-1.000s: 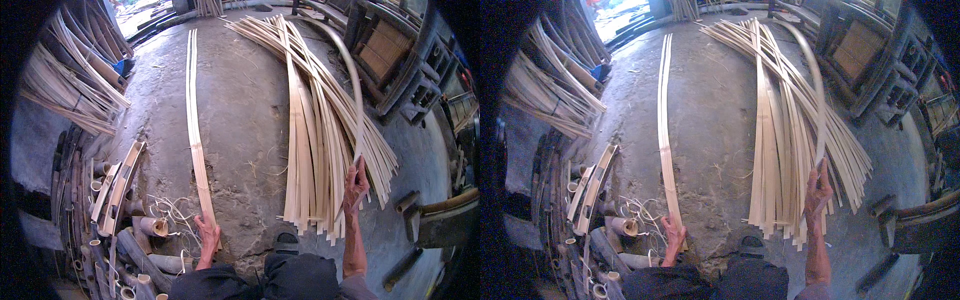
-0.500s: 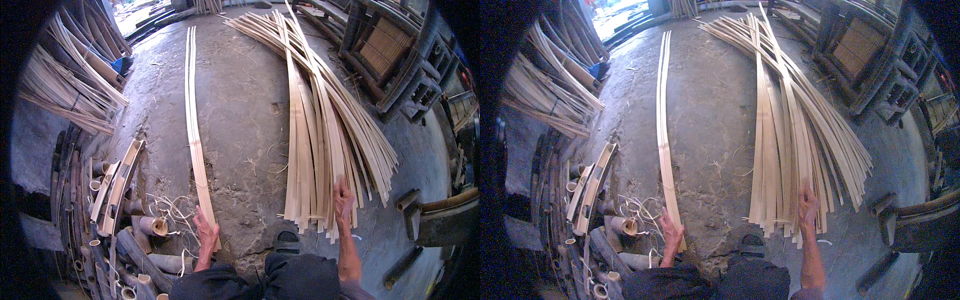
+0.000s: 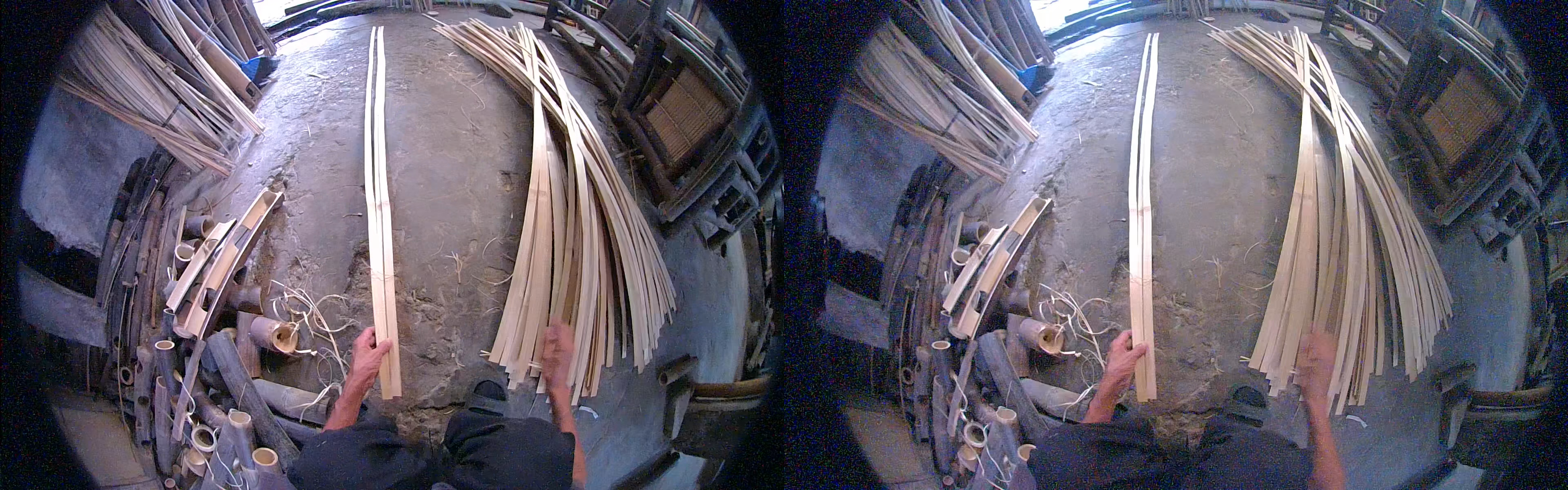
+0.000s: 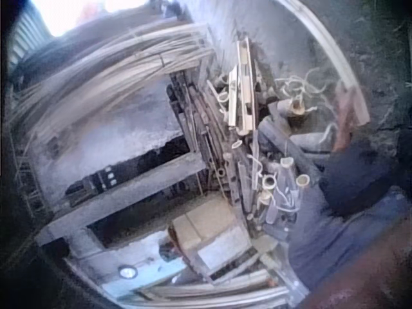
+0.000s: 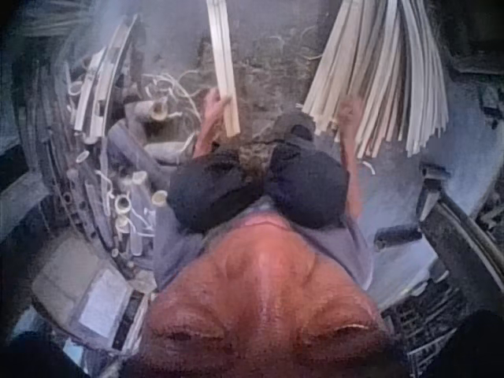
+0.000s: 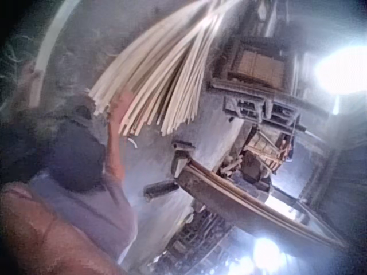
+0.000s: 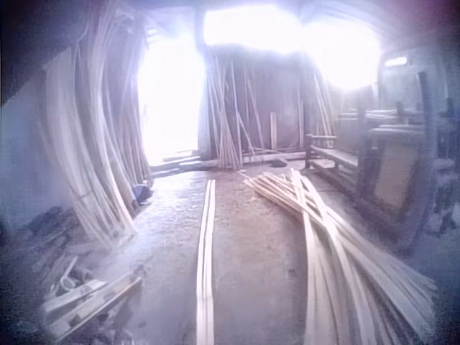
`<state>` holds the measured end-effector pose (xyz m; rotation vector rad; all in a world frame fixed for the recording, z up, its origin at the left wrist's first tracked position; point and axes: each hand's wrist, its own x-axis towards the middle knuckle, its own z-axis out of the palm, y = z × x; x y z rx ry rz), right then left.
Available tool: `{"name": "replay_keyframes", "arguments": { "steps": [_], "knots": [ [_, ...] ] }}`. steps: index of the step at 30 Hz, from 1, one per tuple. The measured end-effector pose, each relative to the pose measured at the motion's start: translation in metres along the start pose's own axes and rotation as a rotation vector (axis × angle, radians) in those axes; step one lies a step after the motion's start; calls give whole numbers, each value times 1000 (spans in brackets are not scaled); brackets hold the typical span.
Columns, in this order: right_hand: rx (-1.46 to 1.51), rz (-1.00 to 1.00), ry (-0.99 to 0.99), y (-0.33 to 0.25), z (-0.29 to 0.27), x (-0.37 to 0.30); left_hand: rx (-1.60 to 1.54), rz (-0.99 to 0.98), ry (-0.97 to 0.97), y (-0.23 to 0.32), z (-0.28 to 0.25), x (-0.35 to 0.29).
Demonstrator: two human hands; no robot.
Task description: The person sits on the floor and arranges long, thin bamboo strips into neat parallel rows. They repeatedly pick up strips from a pile, align them, and place them down, gradually building a larger organized stack.
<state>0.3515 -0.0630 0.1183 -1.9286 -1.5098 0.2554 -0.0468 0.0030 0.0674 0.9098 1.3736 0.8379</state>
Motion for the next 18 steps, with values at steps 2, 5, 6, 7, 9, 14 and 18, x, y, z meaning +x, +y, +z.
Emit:
{"name": "replay_keyframes", "arguments": {
  "steps": [2, 5, 6, 7, 9, 14, 18],
  "knots": [
    [431, 86, -369, -5, 81, -26, -90, -16, 1, 2, 9, -6],
    [757, 204, -758, -97, 148, -48, -119, -17, -36, 2, 29, -6],
    [884, 234, -844, -126, 150, -48, -130, -18, -47, 4, 34, -7],
    [845, 271, -897, -132, 151, -48, -132, -20, -61, 7, 37, -9],
    [755, 342, -990, -135, 151, -46, -91, -38, -27, -3, 36, -4],
    [818, 447, -502, -82, 148, -42, 95, 4, 2, -14, 26, -1],
    [674, 359, 11, -80, 51, 25, 90, 8, 14, -35, 12, 0]
  ]
}}
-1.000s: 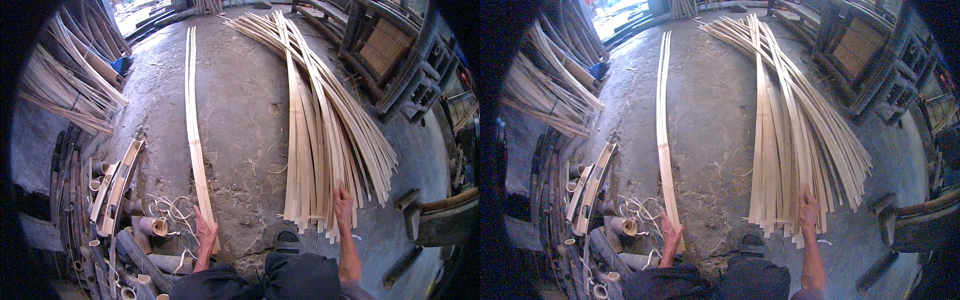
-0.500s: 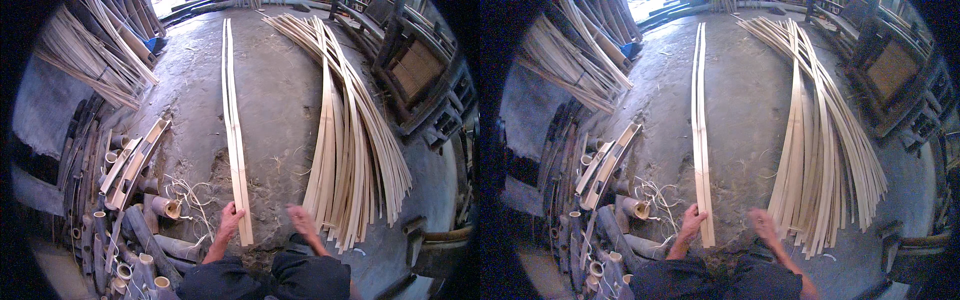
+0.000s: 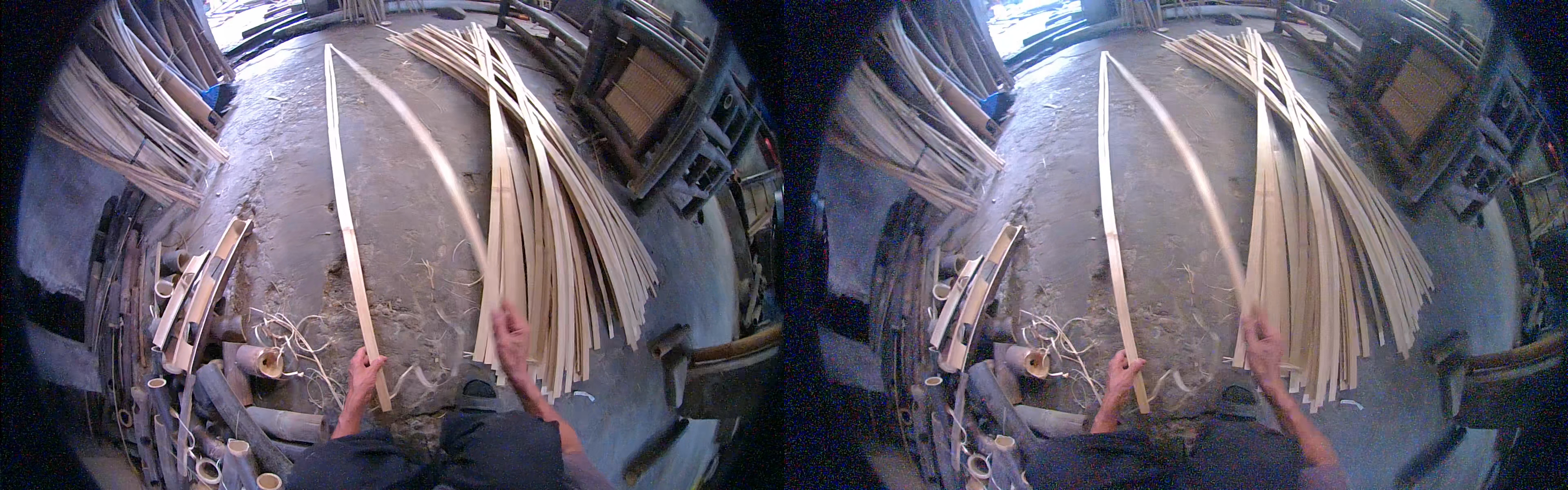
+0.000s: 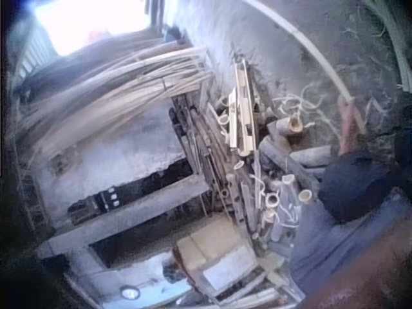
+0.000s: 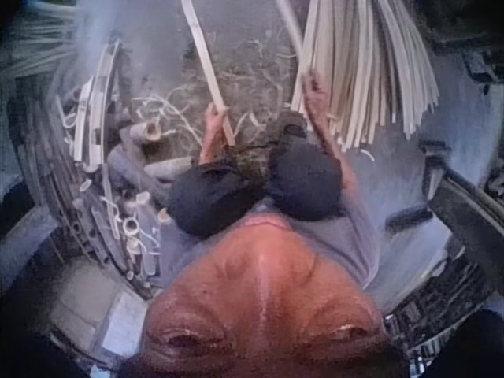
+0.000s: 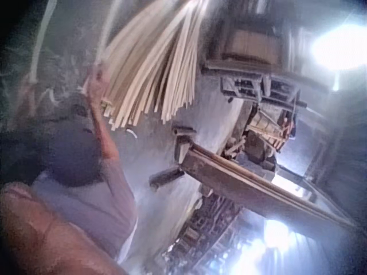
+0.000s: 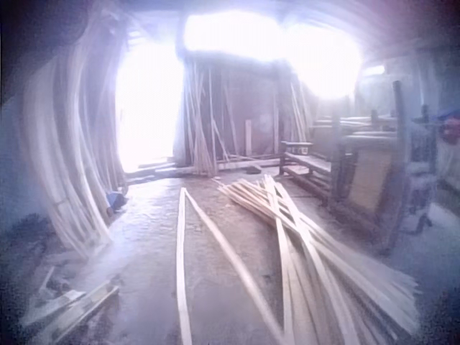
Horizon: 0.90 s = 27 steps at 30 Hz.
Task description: The person sits on the floor and arranges long, thin bamboo strips into neat parallel rows. They repeatedly pick up strips from a pile, align them, and place them down, gradually building a larger organized stack.
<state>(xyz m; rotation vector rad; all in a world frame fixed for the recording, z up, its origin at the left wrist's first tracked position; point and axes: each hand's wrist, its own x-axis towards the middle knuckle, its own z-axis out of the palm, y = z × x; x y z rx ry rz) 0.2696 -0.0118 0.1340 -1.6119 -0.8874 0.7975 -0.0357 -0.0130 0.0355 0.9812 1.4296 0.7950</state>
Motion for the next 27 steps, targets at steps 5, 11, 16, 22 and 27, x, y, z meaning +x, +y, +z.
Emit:
{"name": "replay_keyframes", "arguments": {
  "steps": [5, 11, 16, 22, 27],
  "knots": [
    [-198, -94, 121, -51, -95, 41, 103, -24, -11, -8, -3, 5],
    [-430, -170, 222, -15, -201, 87, 146, 32, 4, -7, 1, 6],
    [-677, -127, 284, -29, -274, 121, 220, 30, 29, 3, 2, 1],
    [-977, -36, 217, -9, -374, 159, 139, 71, 28, -15, 8, 10],
    [-874, 118, 118, 27, -391, 171, 148, 53, 40, -11, 8, 5]
  ]
}}
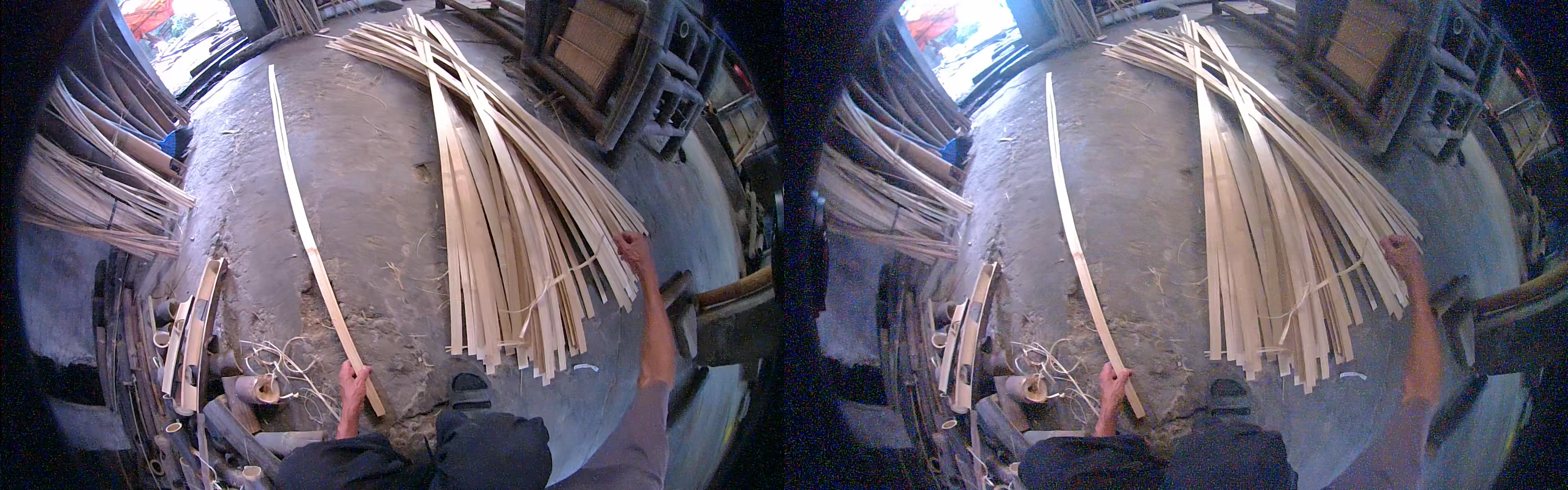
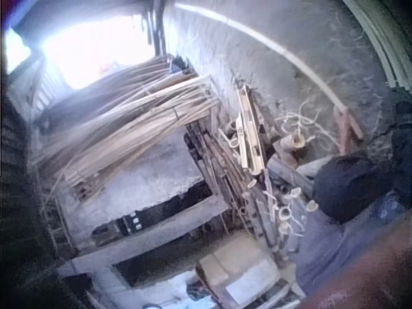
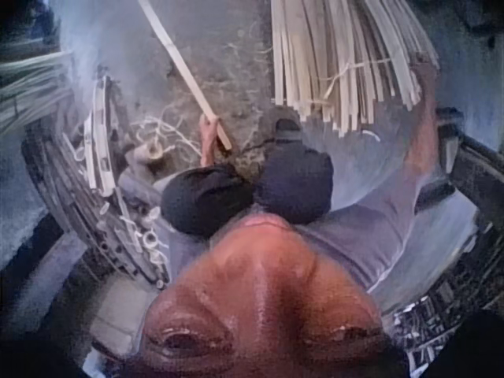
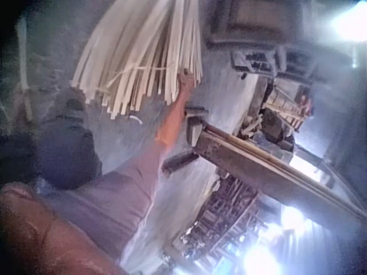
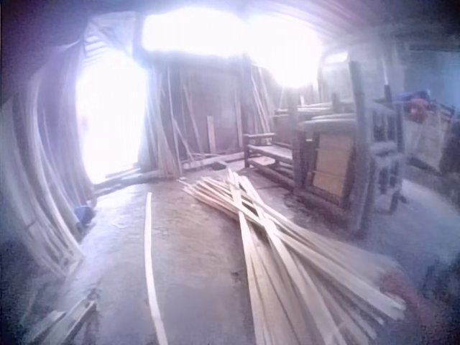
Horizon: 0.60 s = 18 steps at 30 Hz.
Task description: The person sits on the floor and arranges long, thin bamboo strips into neat parallel rows. They repeatedly pick up strips from a pile, align them, and place them down, gradually building a larger organized stack.
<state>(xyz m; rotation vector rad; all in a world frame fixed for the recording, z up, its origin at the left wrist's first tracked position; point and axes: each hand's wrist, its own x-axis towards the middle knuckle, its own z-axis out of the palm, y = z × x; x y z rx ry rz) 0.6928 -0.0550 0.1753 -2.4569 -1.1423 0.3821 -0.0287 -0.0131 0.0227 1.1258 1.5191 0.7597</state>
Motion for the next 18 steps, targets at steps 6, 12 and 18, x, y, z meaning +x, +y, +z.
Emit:
{"name": "replay_keyframes", "arguments": {
  "steps": [6, 12, 18],
  "knots": [
    [173, 96, -60, -2, 18, -20, 96, 12, 13, 6, 0, -3],
    [-143, -235, 347, 7, -3, -6, 34, 8, -1, 4, 0, -1],
    [-276, -159, 277, -18, -16, -17, 11, 6, 35, -16, 0, 2]
  ]
}}
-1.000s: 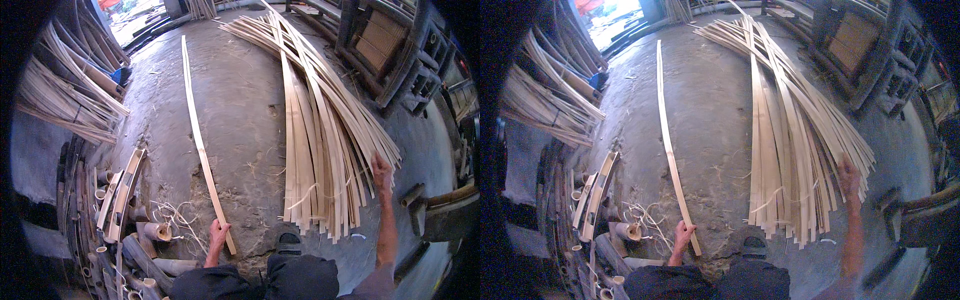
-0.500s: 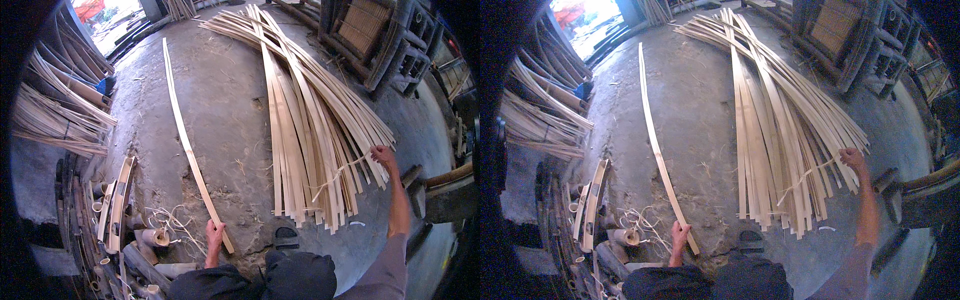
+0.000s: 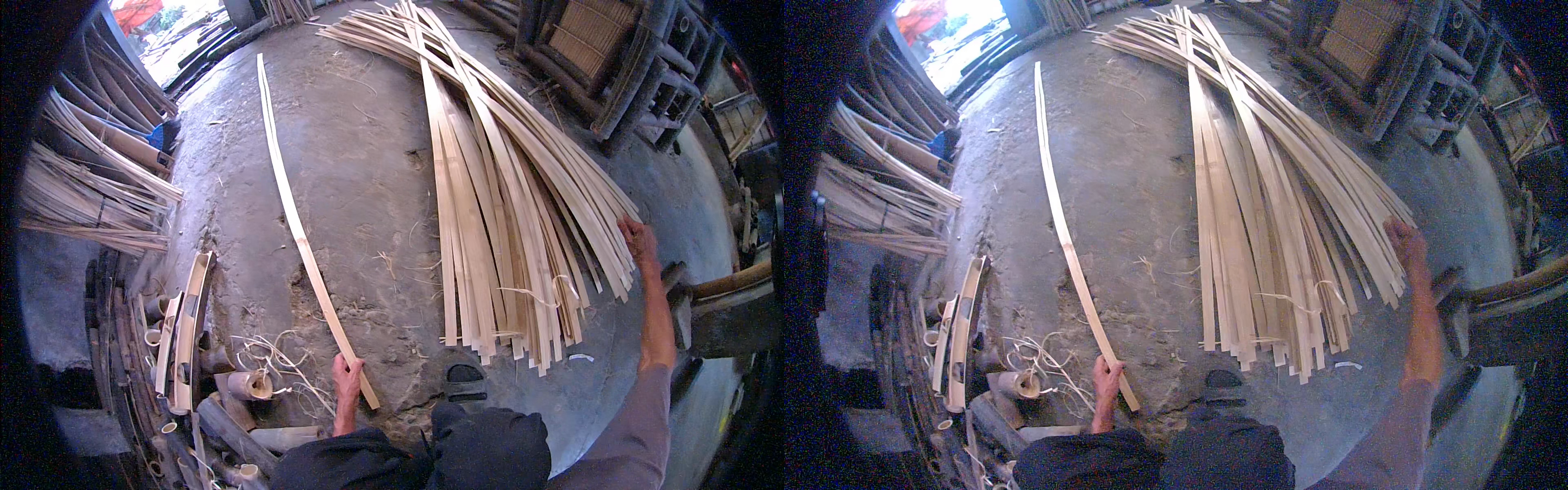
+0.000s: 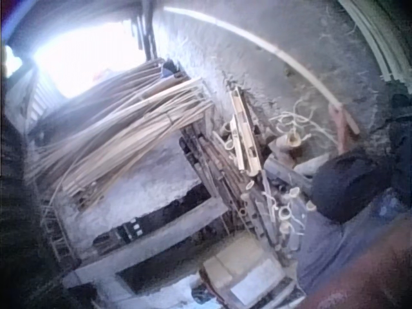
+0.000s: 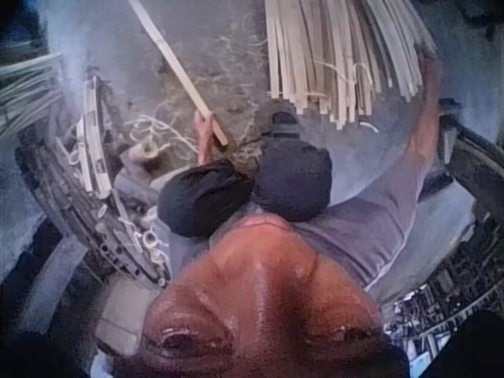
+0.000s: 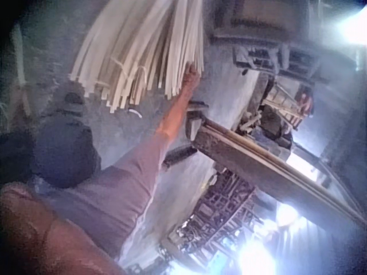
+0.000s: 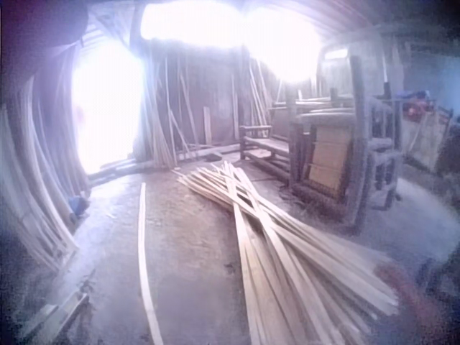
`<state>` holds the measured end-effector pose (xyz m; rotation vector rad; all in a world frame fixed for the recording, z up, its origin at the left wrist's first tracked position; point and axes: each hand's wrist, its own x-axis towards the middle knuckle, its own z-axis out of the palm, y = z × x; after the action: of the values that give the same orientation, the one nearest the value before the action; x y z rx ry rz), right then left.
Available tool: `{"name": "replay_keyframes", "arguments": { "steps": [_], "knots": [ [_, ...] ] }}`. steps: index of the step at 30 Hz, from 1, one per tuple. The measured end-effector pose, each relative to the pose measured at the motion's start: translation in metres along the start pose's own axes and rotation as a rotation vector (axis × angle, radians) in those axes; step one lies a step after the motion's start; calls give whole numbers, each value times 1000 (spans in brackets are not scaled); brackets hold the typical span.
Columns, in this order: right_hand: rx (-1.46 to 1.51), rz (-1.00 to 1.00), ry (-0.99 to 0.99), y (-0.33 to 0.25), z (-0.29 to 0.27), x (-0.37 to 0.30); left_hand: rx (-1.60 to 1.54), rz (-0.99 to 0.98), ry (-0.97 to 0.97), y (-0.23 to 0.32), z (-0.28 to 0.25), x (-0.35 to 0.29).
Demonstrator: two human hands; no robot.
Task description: The person sits on the floor and arranges long, thin bamboo strips into neat parallel rows. They repeatedly pick up strips from a pile, align them, and place them down, gradually building a larger organized stack.
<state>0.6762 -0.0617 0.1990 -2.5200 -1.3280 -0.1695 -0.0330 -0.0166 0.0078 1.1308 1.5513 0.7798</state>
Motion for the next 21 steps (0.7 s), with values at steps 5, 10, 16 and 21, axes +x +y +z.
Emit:
{"name": "replay_keyframes", "arguments": {
  "steps": [5, 10, 16, 21],
  "knots": [
    [-69, 46, -54, 29, 23, -10, 33, 23, -24, 2, 3, 2],
    [-87, 93, -135, 7, 16, -20, 81, 9, 16, -1, -3, -1],
    [-427, -225, 318, 62, 71, 0, -116, -134, -55, 19, 9, 0],
    [711, -185, -165, -139, 102, -67, -431, -199, -197, 49, 14, -25]
  ]
}}
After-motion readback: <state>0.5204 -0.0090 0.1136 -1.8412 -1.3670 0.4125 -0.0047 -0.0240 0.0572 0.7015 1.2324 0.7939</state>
